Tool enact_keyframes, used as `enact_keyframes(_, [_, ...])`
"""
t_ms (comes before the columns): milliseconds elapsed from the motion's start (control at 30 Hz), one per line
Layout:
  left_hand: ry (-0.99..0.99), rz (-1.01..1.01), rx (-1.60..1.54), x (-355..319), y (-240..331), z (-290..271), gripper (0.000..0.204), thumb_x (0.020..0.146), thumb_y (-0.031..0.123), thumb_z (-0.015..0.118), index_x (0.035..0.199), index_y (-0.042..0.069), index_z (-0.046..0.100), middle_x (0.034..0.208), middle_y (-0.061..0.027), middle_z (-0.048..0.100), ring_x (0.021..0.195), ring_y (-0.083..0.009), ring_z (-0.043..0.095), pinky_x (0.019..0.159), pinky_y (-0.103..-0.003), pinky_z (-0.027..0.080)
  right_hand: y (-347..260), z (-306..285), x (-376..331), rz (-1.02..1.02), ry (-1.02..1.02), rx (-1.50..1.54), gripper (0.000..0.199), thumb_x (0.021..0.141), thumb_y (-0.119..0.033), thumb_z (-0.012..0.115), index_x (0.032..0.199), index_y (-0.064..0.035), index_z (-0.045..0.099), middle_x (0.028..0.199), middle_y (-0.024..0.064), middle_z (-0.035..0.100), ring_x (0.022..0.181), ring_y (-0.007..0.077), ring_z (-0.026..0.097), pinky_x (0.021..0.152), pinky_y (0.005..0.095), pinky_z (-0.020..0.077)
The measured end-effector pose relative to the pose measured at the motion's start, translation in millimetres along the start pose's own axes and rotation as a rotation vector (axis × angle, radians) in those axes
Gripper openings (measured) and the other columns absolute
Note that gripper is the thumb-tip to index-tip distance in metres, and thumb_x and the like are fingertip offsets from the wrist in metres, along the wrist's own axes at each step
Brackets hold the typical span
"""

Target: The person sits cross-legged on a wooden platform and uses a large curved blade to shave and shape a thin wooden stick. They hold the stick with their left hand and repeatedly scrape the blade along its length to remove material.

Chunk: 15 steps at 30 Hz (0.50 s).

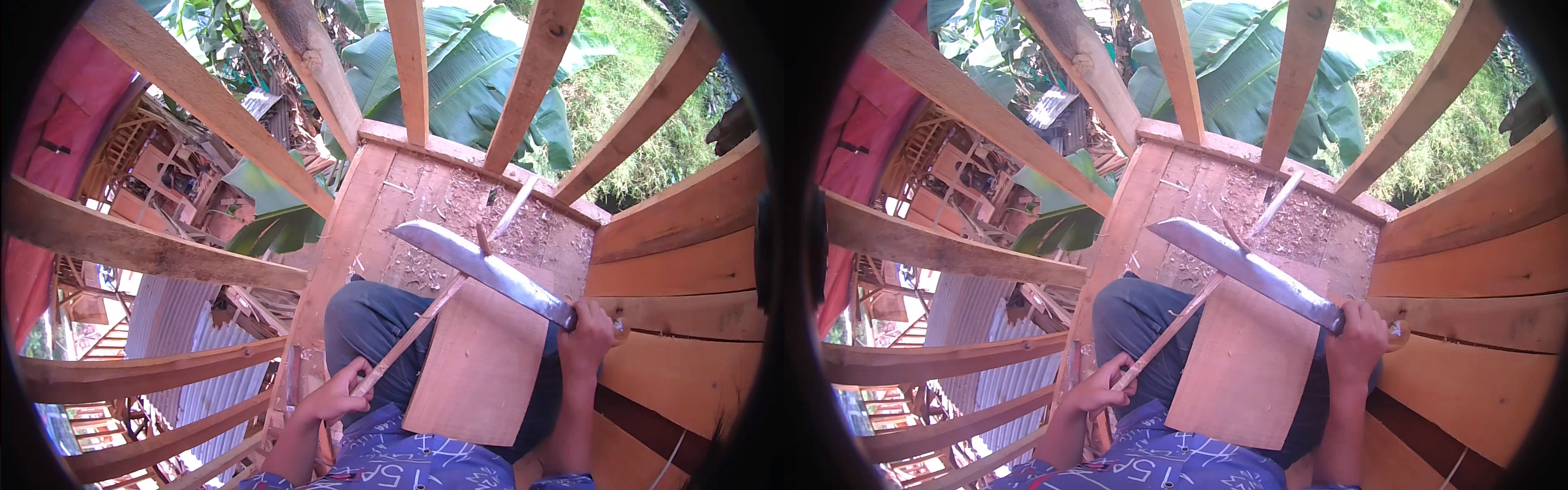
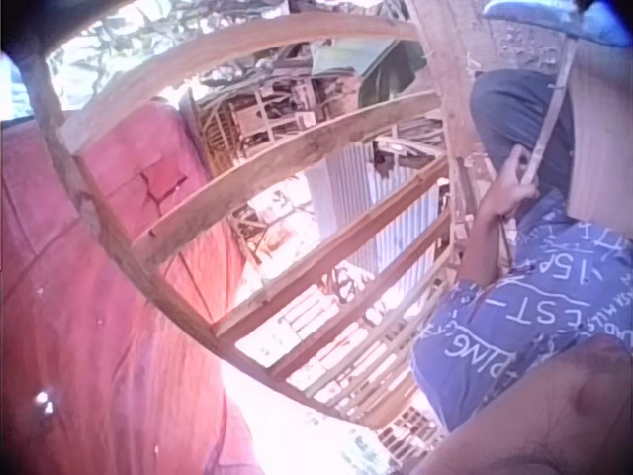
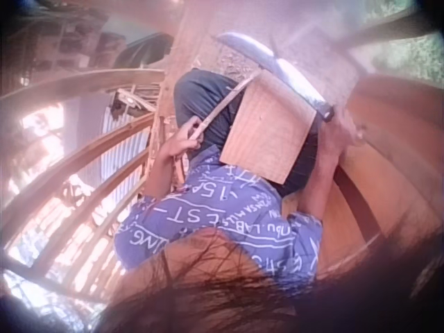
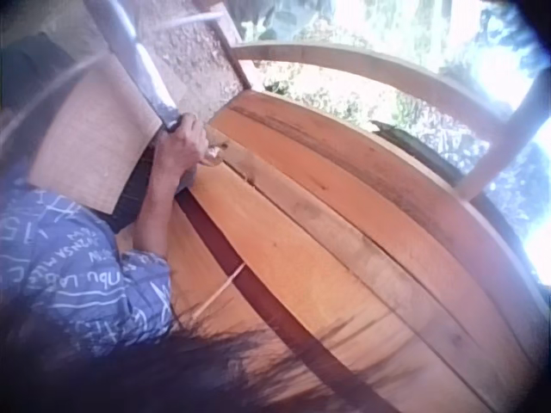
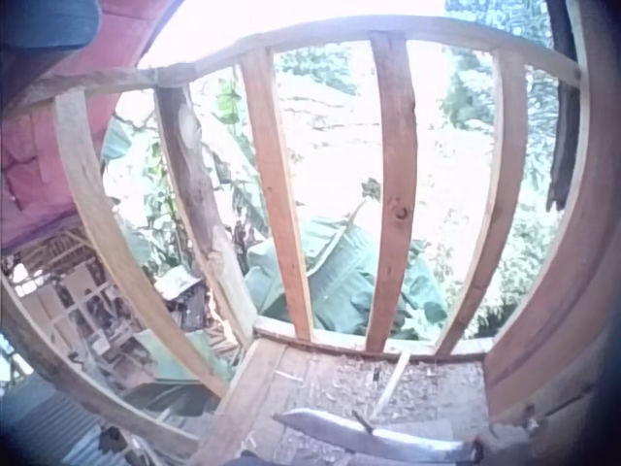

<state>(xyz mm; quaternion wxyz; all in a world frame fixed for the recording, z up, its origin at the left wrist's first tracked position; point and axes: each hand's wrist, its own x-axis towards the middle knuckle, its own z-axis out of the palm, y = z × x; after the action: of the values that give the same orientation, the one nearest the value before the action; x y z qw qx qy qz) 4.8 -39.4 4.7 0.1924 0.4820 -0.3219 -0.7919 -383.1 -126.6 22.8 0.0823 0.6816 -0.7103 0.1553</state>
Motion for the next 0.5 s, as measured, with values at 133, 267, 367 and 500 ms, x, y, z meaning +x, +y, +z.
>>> enact_keyframes(133, [0.001, -0.032, 0.047, -2.4, 6.1, 0.8, 0.046, 0.067, -0.001, 0.064, 0.105, 0.004, 0.038, 0.077, -0.0011, 0.048, 0.069, -0.0076, 0.047, 0.057, -0.023, 0.038, -3.8, -3.7, 3.6, -0.032, 0.049, 0.051, 0.015, 0.065, -0.005, 0.065, 0.076, -0.008, 0.056, 0.071, 0.008, 0.054, 0.069, 0.0292, 0.054, 0.061, 0.04, 0.0384])
enact_keyframes(267, [0.005, 0.002, 0.026, -1.0, -1.4, 0.0, 0.048, 0.067, -0.001, 0.065, 0.105, 0.004, 0.038, 0.077, -0.0012, 0.048, 0.07, -0.008, 0.047, 0.058, -0.023, 0.038, -6.0, -1.5, 3.2, -0.007, 0.056, 0.057, 0.014, 0.065, -0.007, 0.066, 0.074, -0.0083, 0.056, 0.07, 0.0075, 0.053, 0.068, 0.0289, 0.054, 0.06, 0.0399, 0.0381])
enact_keyframes(367, [0.014, 0.007, 0.061, -0.2, -0.6, 1.4, 0.053, 0.062, 0.001, 0.064, 0.107, 0.005, 0.036, 0.073, -0.0015, 0.044, 0.065, -0.008, 0.044, 0.055, -0.022, 0.035, -8.3, -1.7, 3.8, -0.015, 0.11, 0.05, 0.013, 0.065, -0.008, 0.067, 0.073, -0.0091, 0.056, 0.069, 0.007, 0.053, 0.068, 0.0281, 0.054, 0.059, 0.0395, 0.0379])
enact_keyframes(500, [0.022, 0.018, 0.068, -0.8, -0.3, 1.3, 0.052, 0.064, 0.001, 0.063, 0.108, 0.005, 0.037, 0.074, -0.0014, 0.044, 0.064, -0.0076, 0.043, 0.053, -0.022, 0.035, -9.4, -6.9, 7.5, -0.053, 0.177, -0.001, 0.012, 0.067, -0.008, 0.067, 0.074, -0.0098, 0.058, 0.068, 0.0064, 0.052, 0.066, 0.0274, 0.053, 0.058, 0.0389, 0.0376])
